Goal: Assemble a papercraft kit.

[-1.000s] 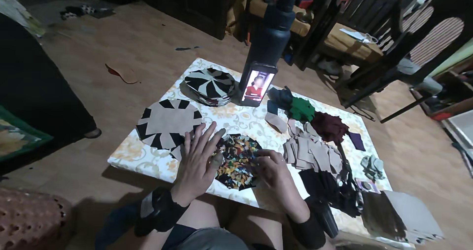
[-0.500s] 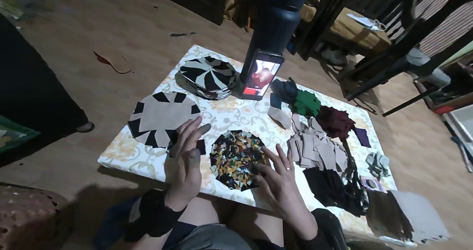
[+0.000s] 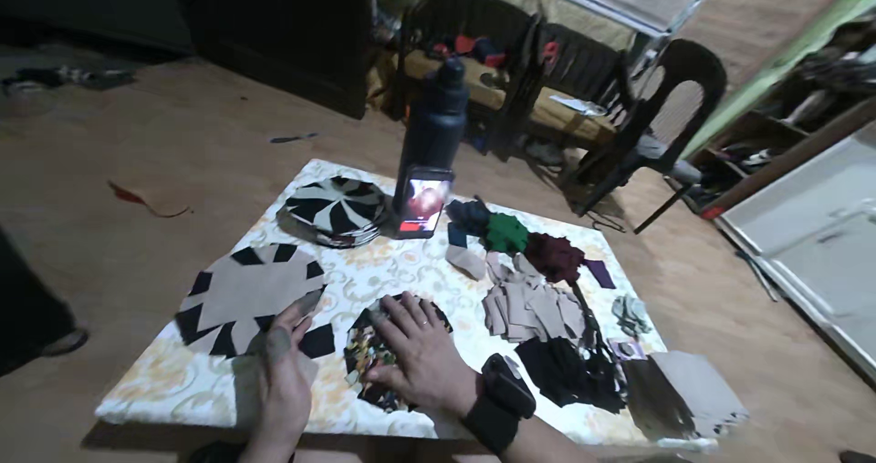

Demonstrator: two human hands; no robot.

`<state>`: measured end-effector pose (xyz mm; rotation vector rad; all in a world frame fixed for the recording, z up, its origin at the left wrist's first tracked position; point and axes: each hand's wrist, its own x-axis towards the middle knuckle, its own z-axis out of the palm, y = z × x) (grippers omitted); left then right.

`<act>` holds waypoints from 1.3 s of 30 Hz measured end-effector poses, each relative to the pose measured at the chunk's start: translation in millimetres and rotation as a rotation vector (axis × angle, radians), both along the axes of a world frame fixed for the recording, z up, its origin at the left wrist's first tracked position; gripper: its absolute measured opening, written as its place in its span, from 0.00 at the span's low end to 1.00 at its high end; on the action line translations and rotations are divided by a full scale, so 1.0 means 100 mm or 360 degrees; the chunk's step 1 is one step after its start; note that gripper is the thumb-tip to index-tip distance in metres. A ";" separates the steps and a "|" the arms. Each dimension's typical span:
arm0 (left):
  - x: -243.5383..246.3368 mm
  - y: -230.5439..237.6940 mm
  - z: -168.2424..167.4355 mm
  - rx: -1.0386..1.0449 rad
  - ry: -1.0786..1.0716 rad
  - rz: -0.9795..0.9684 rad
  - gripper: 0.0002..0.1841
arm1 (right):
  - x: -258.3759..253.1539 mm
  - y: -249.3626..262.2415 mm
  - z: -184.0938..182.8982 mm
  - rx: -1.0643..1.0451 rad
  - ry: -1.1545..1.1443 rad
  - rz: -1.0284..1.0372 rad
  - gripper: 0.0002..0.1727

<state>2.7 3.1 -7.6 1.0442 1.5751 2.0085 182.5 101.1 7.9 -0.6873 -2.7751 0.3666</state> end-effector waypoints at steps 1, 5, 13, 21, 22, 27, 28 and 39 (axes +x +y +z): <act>0.00 -0.01 0.00 -0.0023 -0.0003 0.0005 0.42 | 0.03 0.00 0.01 -0.0032 -0.0051 0.0009 0.46; -0.01 -0.02 -0.06 0.0035 0.0055 -0.0031 0.46 | 0.19 -0.02 0.02 -0.0085 -0.0080 -0.0025 0.44; -0.05 -0.02 -0.08 0.0014 0.0093 -0.0022 0.41 | 0.28 -0.10 0.09 -0.0021 0.0041 -0.0091 0.44; -0.01 -0.06 -0.07 0.0286 0.0447 -0.0171 0.14 | 0.35 -0.13 0.06 -0.0034 0.0151 -0.0110 0.39; -0.01 -0.07 -0.06 0.0290 0.0441 -0.0224 0.11 | 0.39 -0.12 0.10 -0.0004 0.0280 -0.0154 0.37; 0.02 -0.09 0.00 0.0135 0.0345 -0.0280 0.04 | 0.87 0.06 0.27 0.0101 0.0673 -0.0646 0.17; 0.01 -0.09 0.00 0.0078 0.0320 -0.0284 0.05 | 1.01 0.11 0.28 0.0114 0.0637 -0.0755 0.15; 0.01 -0.09 0.06 -0.0144 0.0213 -0.0251 0.13 | 1.51 0.33 0.23 0.0082 0.0400 -0.0879 0.20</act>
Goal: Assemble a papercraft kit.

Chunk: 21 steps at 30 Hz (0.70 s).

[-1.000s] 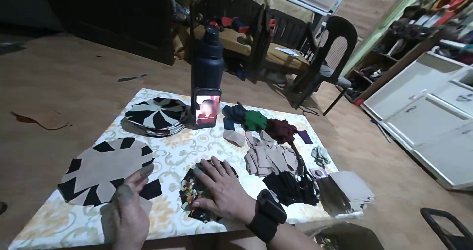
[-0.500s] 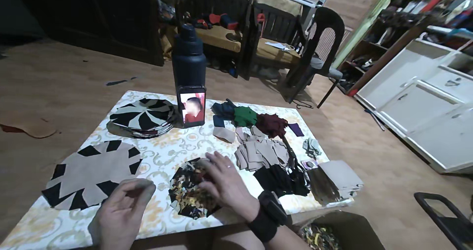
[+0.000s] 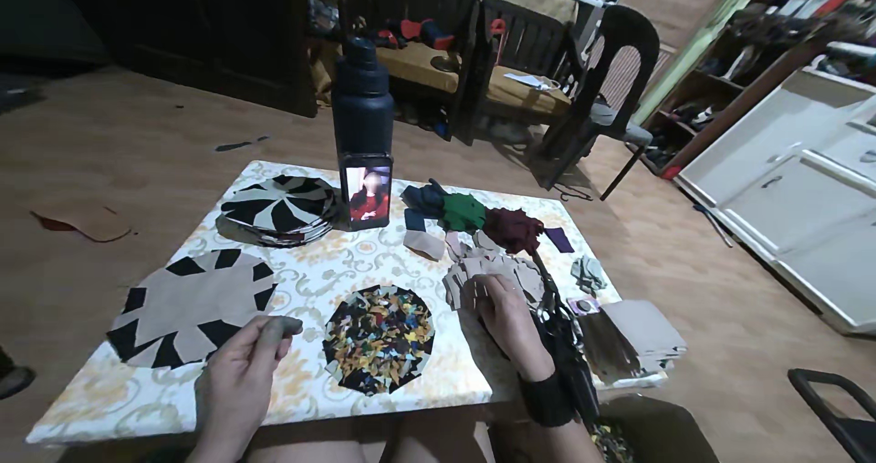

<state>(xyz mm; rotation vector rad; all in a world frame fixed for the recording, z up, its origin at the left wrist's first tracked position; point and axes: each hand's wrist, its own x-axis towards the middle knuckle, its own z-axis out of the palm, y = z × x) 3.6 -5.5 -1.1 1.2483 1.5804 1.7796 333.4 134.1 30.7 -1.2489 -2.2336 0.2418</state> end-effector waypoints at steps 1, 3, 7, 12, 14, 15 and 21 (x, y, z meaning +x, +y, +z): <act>0.00 0.00 0.00 0.0001 0.0014 0.0002 0.14 | -0.01 0.01 -0.01 0.0011 0.0000 -0.0020 0.19; -0.01 0.01 -0.01 0.0029 0.0033 0.0003 0.13 | -0.02 0.03 -0.04 0.0083 0.0033 -0.0069 0.16; -0.01 0.03 -0.02 0.0038 0.0066 -0.0004 0.14 | 0.05 0.11 -0.03 0.0146 0.0392 -0.0087 0.12; -0.03 0.03 -0.07 0.0106 0.0127 -0.0014 0.13 | 0.19 0.08 0.07 -0.0123 0.1337 -0.0152 0.16; 0.00 0.02 -0.07 0.0268 0.0314 0.0019 0.13 | 0.18 0.00 0.12 -0.0346 0.1628 -0.0110 0.18; 0.02 0.01 -0.06 0.0382 0.0498 0.0061 0.14 | 0.17 -0.05 0.15 -0.0470 0.1747 -0.0093 0.20; 0.51 -0.13 0.08 0.0610 0.1089 0.0063 0.12 | -0.07 -0.40 0.26 -0.0822 0.1910 0.0126 0.22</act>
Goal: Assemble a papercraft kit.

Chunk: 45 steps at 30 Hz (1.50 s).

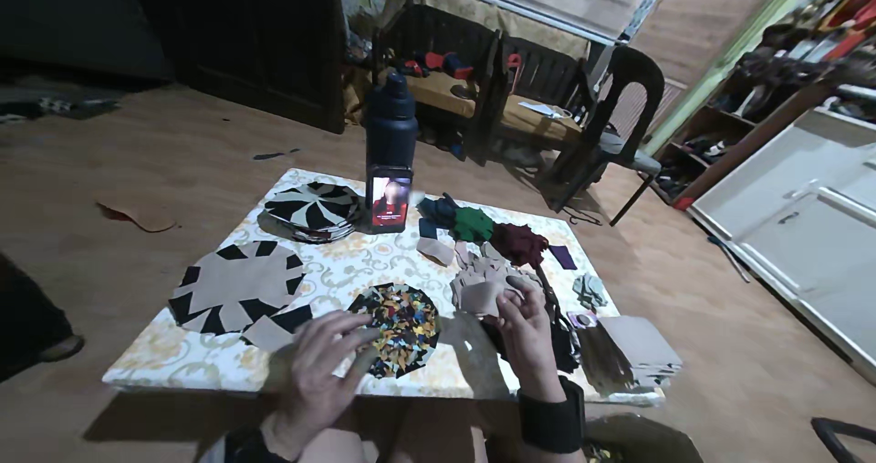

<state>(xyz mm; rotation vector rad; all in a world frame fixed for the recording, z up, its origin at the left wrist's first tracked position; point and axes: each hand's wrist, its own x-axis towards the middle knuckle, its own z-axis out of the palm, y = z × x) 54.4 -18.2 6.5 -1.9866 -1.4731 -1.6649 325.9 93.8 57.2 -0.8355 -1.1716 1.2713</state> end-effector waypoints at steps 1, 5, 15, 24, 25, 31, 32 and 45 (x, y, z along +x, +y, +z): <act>0.15 -0.05 0.06 -0.0057 -0.0078 -0.0106 0.13 | -0.07 -0.08 0.00 0.0034 -0.0009 0.0046 0.22; 0.62 -0.15 0.22 -0.0353 -0.0323 -0.0485 0.32 | -0.40 -0.46 0.01 0.0299 -0.0109 0.0296 0.21; 0.62 -0.17 0.22 -0.0371 -0.0878 -0.0935 0.18 | -0.47 -0.82 -0.17 0.0060 -0.0091 0.0426 0.22; 0.42 -0.32 0.17 -0.0547 -0.0232 -0.0967 0.21 | -0.35 -0.93 -0.25 -0.0698 0.0716 0.1338 0.34; 0.40 -0.34 0.15 -0.0568 -0.0255 -0.1030 0.22 | -0.34 -0.92 -0.24 -0.0666 0.0631 0.1286 0.33; 0.56 -0.45 0.01 -0.0665 -0.1179 -0.1367 0.45 | -0.55 -1.02 -0.18 -0.0285 0.0319 0.0707 0.24; 0.62 -0.49 0.00 -0.0681 -0.1385 -0.1332 0.50 | -0.62 -1.03 -0.18 -0.0208 0.0314 0.0596 0.22; 0.51 -0.35 0.20 -0.0609 -0.2166 -0.0575 0.11 | -1.10 -1.13 -0.35 0.0066 0.0118 0.0403 0.26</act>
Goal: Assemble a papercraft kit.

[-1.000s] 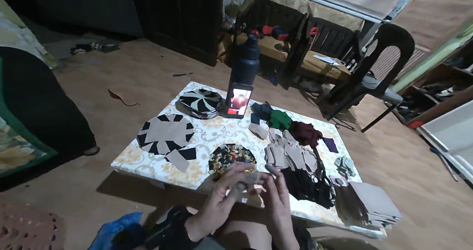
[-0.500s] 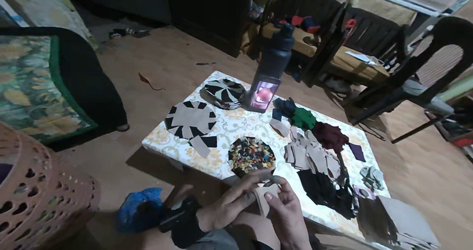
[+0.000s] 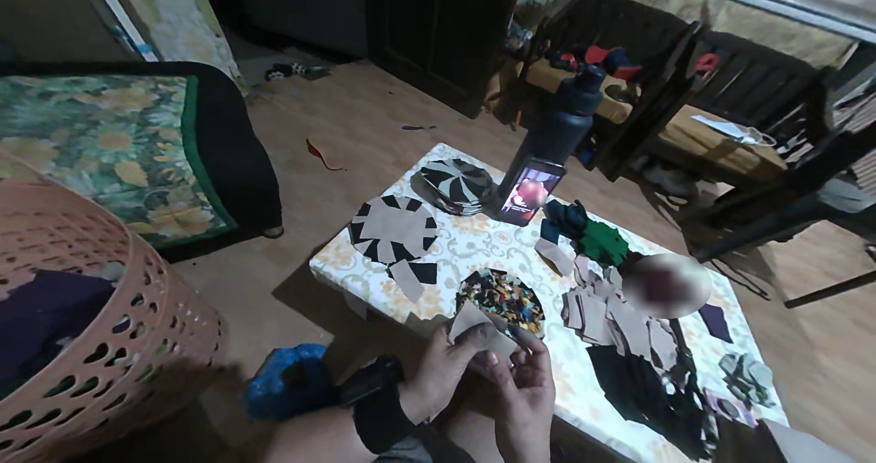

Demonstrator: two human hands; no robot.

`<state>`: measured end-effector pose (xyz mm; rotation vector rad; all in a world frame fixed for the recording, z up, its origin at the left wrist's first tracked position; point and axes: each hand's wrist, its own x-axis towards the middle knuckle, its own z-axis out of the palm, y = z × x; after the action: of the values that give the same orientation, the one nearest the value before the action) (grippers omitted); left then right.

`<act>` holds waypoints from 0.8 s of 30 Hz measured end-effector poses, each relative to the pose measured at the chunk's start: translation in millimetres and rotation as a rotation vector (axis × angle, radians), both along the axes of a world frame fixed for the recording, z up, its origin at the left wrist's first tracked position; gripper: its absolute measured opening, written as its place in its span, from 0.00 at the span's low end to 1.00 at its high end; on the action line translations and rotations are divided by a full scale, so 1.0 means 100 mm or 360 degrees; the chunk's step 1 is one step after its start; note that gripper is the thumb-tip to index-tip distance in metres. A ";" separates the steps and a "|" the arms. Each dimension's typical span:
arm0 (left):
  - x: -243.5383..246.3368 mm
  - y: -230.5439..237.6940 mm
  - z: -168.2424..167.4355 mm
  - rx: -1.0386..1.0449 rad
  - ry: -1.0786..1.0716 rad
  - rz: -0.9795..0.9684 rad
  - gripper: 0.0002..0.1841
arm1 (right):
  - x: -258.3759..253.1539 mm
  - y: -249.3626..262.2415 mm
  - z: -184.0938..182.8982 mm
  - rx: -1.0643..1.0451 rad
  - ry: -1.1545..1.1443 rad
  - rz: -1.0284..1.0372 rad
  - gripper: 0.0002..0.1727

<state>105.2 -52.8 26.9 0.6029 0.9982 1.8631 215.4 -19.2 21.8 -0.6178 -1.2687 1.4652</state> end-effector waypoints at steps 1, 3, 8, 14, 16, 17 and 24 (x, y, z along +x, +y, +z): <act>-0.04 0.00 -0.02 0.0017 0.0001 -0.0023 0.11 | -0.01 0.01 -0.02 0.0053 -0.0013 -0.0012 0.27; -0.09 0.01 -0.06 0.0081 0.0035 -0.0056 0.11 | -0.03 0.02 -0.03 0.0125 -0.0010 -0.0053 0.26; -0.16 0.00 -0.07 0.0138 0.0075 -0.0054 0.13 | -0.13 0.01 0.01 0.0192 -0.0011 -0.0082 0.20; -0.26 0.03 -0.13 0.0223 0.0337 -0.0032 0.08 | -0.12 0.07 -0.01 0.0313 0.0074 0.0013 0.16; -0.32 0.02 -0.10 0.0186 0.0397 -0.0028 0.07 | -0.08 0.14 0.05 0.0376 0.0057 0.0022 0.15; -0.35 0.03 -0.08 0.0175 0.0427 -0.0025 0.09 | -0.06 0.19 0.07 0.0407 0.0065 0.0034 0.14; -0.29 0.15 0.00 0.0167 0.0437 0.0150 0.06 | -0.06 0.19 0.10 0.0455 -0.0212 0.0262 0.29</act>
<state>76.0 -38.0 26.7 0.9069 1.1263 1.9604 209.1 0.3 31.5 -0.4327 -1.6311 1.3569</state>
